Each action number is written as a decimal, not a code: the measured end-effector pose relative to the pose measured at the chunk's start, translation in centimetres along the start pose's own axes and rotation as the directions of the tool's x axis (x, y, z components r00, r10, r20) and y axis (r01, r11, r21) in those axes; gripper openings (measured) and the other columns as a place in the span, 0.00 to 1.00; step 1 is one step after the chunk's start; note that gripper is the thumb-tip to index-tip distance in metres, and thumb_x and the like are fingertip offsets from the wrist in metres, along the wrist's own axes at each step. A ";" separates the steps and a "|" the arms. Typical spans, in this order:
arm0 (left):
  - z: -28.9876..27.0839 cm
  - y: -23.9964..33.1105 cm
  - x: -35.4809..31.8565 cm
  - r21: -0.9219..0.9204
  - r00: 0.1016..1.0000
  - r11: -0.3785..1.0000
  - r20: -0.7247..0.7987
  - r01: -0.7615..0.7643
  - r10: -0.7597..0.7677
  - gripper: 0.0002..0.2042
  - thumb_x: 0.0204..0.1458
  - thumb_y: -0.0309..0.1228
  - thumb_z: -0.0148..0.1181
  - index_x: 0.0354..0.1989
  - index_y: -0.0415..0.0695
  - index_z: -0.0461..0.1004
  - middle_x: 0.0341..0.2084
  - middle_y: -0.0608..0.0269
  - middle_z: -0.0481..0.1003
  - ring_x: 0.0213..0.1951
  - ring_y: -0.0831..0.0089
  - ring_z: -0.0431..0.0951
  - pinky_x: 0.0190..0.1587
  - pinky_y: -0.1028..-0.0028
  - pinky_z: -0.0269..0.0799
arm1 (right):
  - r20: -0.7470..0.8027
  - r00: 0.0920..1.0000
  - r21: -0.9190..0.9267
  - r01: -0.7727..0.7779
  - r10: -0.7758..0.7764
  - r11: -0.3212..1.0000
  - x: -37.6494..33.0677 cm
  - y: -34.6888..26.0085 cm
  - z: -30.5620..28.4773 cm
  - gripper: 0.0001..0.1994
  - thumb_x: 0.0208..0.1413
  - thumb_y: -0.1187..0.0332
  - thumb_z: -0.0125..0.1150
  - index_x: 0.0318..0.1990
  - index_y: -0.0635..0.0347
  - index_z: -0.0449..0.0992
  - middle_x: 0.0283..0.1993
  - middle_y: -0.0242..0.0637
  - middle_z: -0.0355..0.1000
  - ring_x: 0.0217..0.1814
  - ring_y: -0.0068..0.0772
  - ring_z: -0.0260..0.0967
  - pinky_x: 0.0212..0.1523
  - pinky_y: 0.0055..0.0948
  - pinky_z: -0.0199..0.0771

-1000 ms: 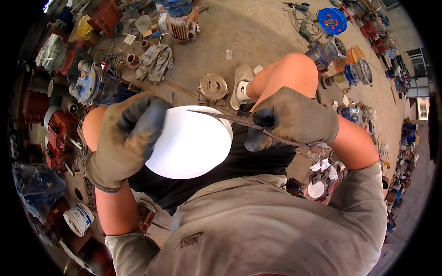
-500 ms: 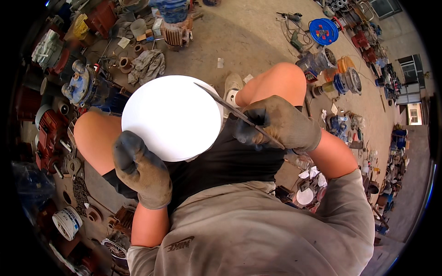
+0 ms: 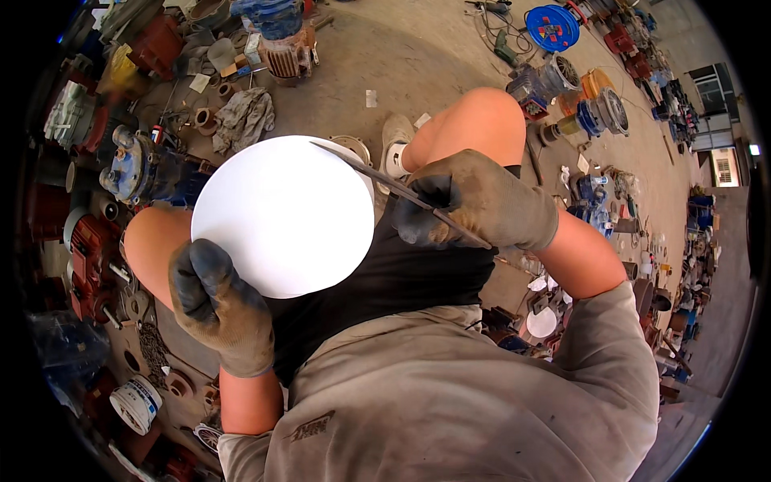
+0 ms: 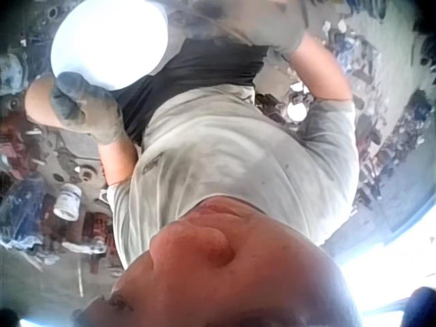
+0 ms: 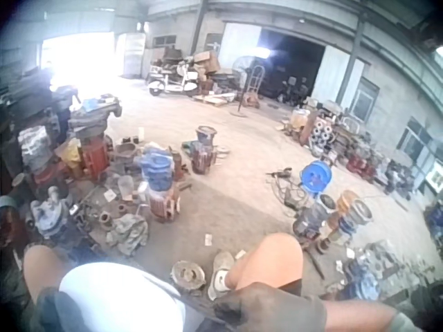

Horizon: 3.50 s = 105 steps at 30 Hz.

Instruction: The person sits on the floor of a workshop and wipes a white circular disc with a cloth. They then use shears to cut a circular ring from the disc. The person applies a blue substance from a bucket onto the cut ring and places it into a metal housing. Finally, they use a screwdriver to work on a blue mechanical component.

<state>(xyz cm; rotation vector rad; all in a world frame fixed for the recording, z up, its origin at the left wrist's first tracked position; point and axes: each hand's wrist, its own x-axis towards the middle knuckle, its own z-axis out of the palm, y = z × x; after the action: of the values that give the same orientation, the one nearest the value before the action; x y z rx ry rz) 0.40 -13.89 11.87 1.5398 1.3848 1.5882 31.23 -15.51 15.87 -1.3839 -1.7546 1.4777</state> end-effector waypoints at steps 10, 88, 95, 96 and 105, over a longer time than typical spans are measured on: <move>-0.9 0.6 1.1 0.069 0.992 0.997 0.117 -0.046 0.038 0.16 0.74 0.41 0.56 0.39 0.39 0.76 0.30 0.73 0.73 0.34 0.83 0.67 0.40 0.78 0.65 | 0.009 1.000 -0.077 0.030 -0.030 0.997 -0.2 0.0 -0.3 0.19 0.45 0.72 0.75 0.47 0.70 0.83 0.34 0.39 0.81 0.33 0.27 0.78 0.32 0.28 0.80; -2.1 3.3 9.5 0.040 0.521 0.982 0.851 -0.183 0.062 0.09 0.56 0.29 0.66 0.40 0.36 0.79 0.22 0.62 0.75 0.23 0.72 0.75 0.29 0.72 0.70 | 0.165 0.982 -0.350 -0.034 0.097 0.936 -0.1 -1.5 -1.7 0.18 0.53 0.57 0.74 0.39 0.65 0.84 0.28 0.43 0.80 0.29 0.37 0.80 0.36 0.37 0.80; -1.8 4.1 9.9 0.041 0.461 0.982 0.886 -0.183 0.049 0.07 0.54 0.25 0.64 0.38 0.35 0.78 0.22 0.61 0.74 0.23 0.71 0.74 0.30 0.71 0.71 | 0.165 0.986 -0.371 0.042 0.021 0.927 0.1 -1.2 -1.6 0.17 0.53 0.56 0.74 0.39 0.63 0.85 0.28 0.41 0.81 0.30 0.35 0.80 0.35 0.37 0.80; -1.9 4.2 9.9 0.053 0.458 0.985 0.888 -0.165 0.029 0.07 0.54 0.25 0.64 0.38 0.36 0.78 0.22 0.60 0.74 0.23 0.71 0.74 0.30 0.71 0.70 | 0.168 0.981 -0.321 -0.034 0.092 0.947 0.0 -1.7 -1.6 0.18 0.53 0.56 0.74 0.39 0.63 0.85 0.29 0.40 0.82 0.31 0.35 0.81 0.36 0.37 0.80; -1.6 3.4 10.5 0.039 0.392 0.989 0.920 -0.145 0.022 0.09 0.51 0.26 0.65 0.39 0.36 0.79 0.23 0.58 0.75 0.24 0.67 0.75 0.31 0.69 0.71 | 0.195 0.978 -0.353 0.000 0.073 0.936 0.2 -1.6 -1.9 0.21 0.52 0.53 0.76 0.41 0.63 0.86 0.31 0.40 0.82 0.34 0.34 0.81 0.39 0.37 0.80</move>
<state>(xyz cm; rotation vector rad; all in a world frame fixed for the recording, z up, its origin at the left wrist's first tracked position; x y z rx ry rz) -2.40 -6.16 19.39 2.0792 0.7117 0.3991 32.15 -14.36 17.87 -1.4825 -2.2228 1.4161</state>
